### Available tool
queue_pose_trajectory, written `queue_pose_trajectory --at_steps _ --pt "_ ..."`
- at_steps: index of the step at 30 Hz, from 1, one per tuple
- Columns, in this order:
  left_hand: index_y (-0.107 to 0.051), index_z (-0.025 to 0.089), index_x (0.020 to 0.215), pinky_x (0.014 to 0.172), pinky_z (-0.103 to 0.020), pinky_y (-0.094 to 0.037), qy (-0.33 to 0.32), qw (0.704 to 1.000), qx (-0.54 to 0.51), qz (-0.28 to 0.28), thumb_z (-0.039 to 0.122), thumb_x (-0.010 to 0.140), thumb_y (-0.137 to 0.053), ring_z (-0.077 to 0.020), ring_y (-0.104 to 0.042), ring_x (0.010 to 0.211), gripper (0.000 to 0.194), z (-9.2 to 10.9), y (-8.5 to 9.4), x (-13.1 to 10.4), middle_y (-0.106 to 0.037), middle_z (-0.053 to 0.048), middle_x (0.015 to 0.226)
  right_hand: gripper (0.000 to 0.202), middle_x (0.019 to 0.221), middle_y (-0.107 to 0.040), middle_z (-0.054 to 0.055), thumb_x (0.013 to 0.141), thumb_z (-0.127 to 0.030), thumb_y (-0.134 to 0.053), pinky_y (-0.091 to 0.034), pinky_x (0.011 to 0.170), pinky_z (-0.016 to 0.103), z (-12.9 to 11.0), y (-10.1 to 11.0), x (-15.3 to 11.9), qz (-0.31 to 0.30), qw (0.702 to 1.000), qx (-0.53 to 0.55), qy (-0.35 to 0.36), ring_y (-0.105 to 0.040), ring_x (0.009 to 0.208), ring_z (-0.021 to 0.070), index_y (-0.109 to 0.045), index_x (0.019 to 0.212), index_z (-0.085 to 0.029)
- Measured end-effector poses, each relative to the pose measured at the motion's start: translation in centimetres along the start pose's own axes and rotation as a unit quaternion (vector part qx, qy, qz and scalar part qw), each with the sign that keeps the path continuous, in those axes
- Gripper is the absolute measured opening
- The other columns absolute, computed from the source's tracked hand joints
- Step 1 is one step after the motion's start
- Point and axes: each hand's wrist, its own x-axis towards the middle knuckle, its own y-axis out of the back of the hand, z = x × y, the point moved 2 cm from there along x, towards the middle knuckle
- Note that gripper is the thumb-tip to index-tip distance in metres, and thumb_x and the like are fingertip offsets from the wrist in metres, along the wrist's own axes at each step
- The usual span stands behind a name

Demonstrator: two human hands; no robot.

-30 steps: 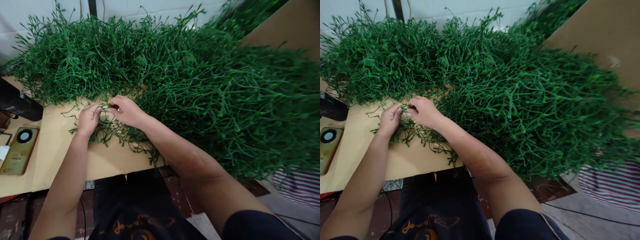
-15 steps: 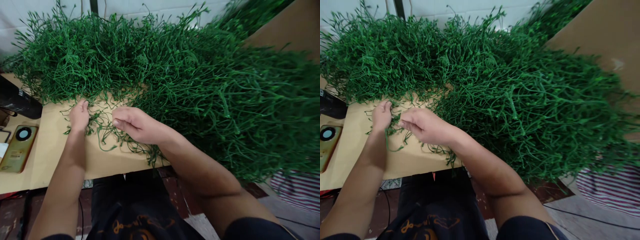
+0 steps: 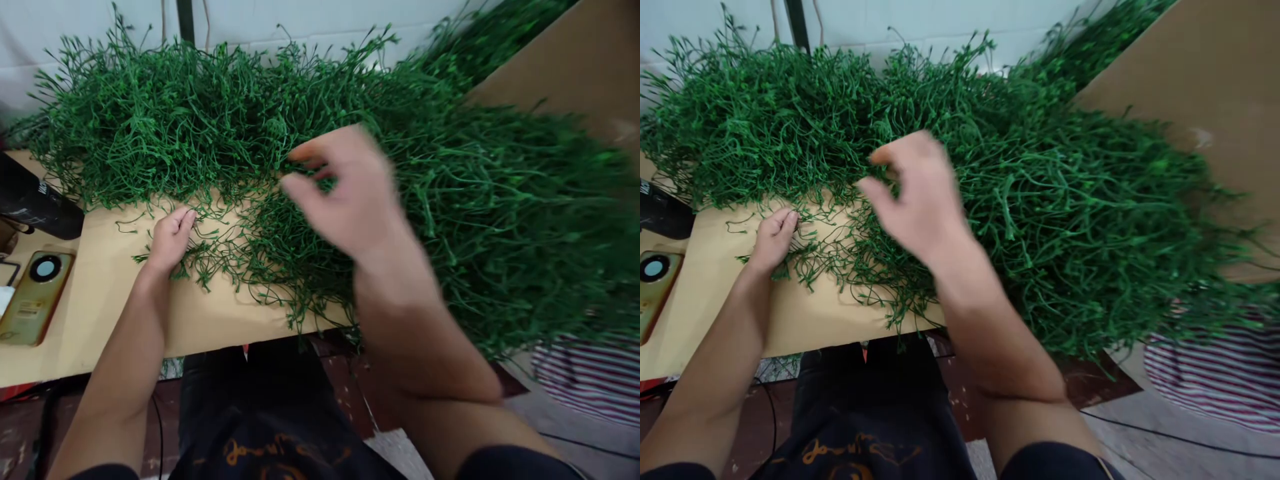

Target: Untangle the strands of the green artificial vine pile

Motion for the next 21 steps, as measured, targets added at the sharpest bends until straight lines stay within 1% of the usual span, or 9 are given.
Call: queue_pose_trajectory --at_steps 1,2,4,7,9,11,15,18,21 --pt "-0.042 0.019 0.062 0.056 -0.024 -0.030 -0.002 1.000 -0.006 -0.006 0.042 0.086 -0.043 -0.0112 -0.036 0.057 0.033 0.1 0.0 -0.1 -0.037 0.003 0.057 0.030 0.103 -0.059 0.013 0.079 -0.033 -0.058 -0.048 0.079 0.040 -0.5 -2.6 0.4 -0.070 0.997 0.027 0.011 -0.056 0.094 0.0224 -0.059 0.102 -0.013" --pt "-0.042 0.019 0.062 0.055 -0.024 -0.031 -0.004 1.000 -0.010 -0.009 0.043 0.086 -0.043 -0.0111 -0.036 0.057 0.034 0.2 -0.1 -0.2 -0.037 0.003 0.057 0.033 0.109 -0.058 0.014 0.078 -0.029 -0.060 -0.048 0.080 0.039 -0.9 -5.0 0.8 -0.115 0.992 0.055 0.014 -0.055 0.096 0.0217 -0.057 0.107 -0.013" --pt "-0.039 0.019 0.060 0.054 -0.024 -0.030 0.000 1.000 -0.007 0.000 0.045 0.085 -0.045 -0.0110 -0.034 0.056 0.036 0.2 0.1 -0.3 -0.035 0.003 0.056 0.040 0.117 -0.055 0.015 0.078 -0.025 -0.059 -0.045 0.084 0.035 -1.6 -9.2 1.3 -0.176 0.980 0.093 0.017 -0.053 0.100 0.0204 -0.051 0.115 -0.011" --pt "-0.038 0.020 0.060 0.053 -0.024 -0.030 0.008 1.000 -0.006 0.010 0.047 0.085 -0.044 -0.0111 -0.034 0.055 0.037 -0.2 0.2 -0.2 -0.034 0.003 0.055 0.026 0.103 -0.060 0.012 0.084 -0.022 -0.052 -0.040 0.075 0.029 -2.2 -12.5 1.4 -0.256 0.963 0.089 0.001 -0.053 0.085 0.0163 -0.055 0.106 -0.009" --pt "-0.040 0.020 0.061 0.054 -0.025 -0.031 0.010 1.000 -0.012 0.007 0.047 0.086 -0.043 -0.0118 -0.037 0.056 0.037 -0.7 0.2 0.0 -0.038 0.002 0.056 0.016 0.086 -0.060 0.007 0.086 -0.022 -0.047 -0.035 0.068 0.027 -2.1 -12.9 1.3 -0.276 0.959 0.068 0.002 -0.050 0.075 0.0144 -0.058 0.089 -0.011" --pt "-0.041 0.020 0.061 0.055 -0.025 -0.031 0.012 1.000 -0.004 0.000 0.046 0.086 -0.043 -0.0125 -0.039 0.056 0.036 -1.1 0.1 0.1 -0.040 0.002 0.056 0.016 0.077 -0.057 0.004 0.086 -0.022 -0.045 -0.030 0.065 0.026 -1.7 -12.6 1.2 -0.275 0.960 0.056 0.013 -0.046 0.071 0.0133 -0.055 0.077 -0.014" --pt "-0.046 0.021 0.063 0.057 -0.026 -0.031 0.024 0.999 0.045 -0.008 0.043 0.085 -0.045 -0.0142 -0.041 0.058 0.031 -1.1 -0.6 0.1 -0.045 0.001 0.058 0.020 0.072 -0.052 0.002 0.086 -0.019 -0.040 -0.030 0.068 0.026 -1.0 -12.1 1.2 -0.289 0.954 0.057 0.047 -0.044 0.071 0.0129 -0.047 0.068 -0.016" --pt "-0.045 0.021 0.062 0.058 -0.027 -0.030 0.028 0.998 0.059 -0.014 0.043 0.085 -0.045 -0.0147 -0.043 0.061 0.031 -1.3 -0.7 0.3 -0.046 0.000 0.061 0.022 0.069 -0.047 0.002 0.087 -0.019 -0.038 -0.032 0.069 0.027 -1.7 -11.2 0.9 -0.309 0.946 0.075 0.065 -0.042 0.070 0.0127 -0.041 0.065 -0.018" --pt "-0.040 0.021 0.063 0.059 -0.027 -0.028 0.043 0.996 0.056 0.049 0.046 0.086 -0.042 -0.0141 -0.039 0.059 0.034 -2.8 0.3 1.0 -0.041 0.001 0.060 0.026 0.064 -0.044 0.000 0.088 -0.021 -0.036 -0.036 0.069 0.026 -3.7 -8.5 0.3 -0.359 0.908 0.157 0.146 -0.041 0.067 0.0120 -0.035 0.062 -0.020"
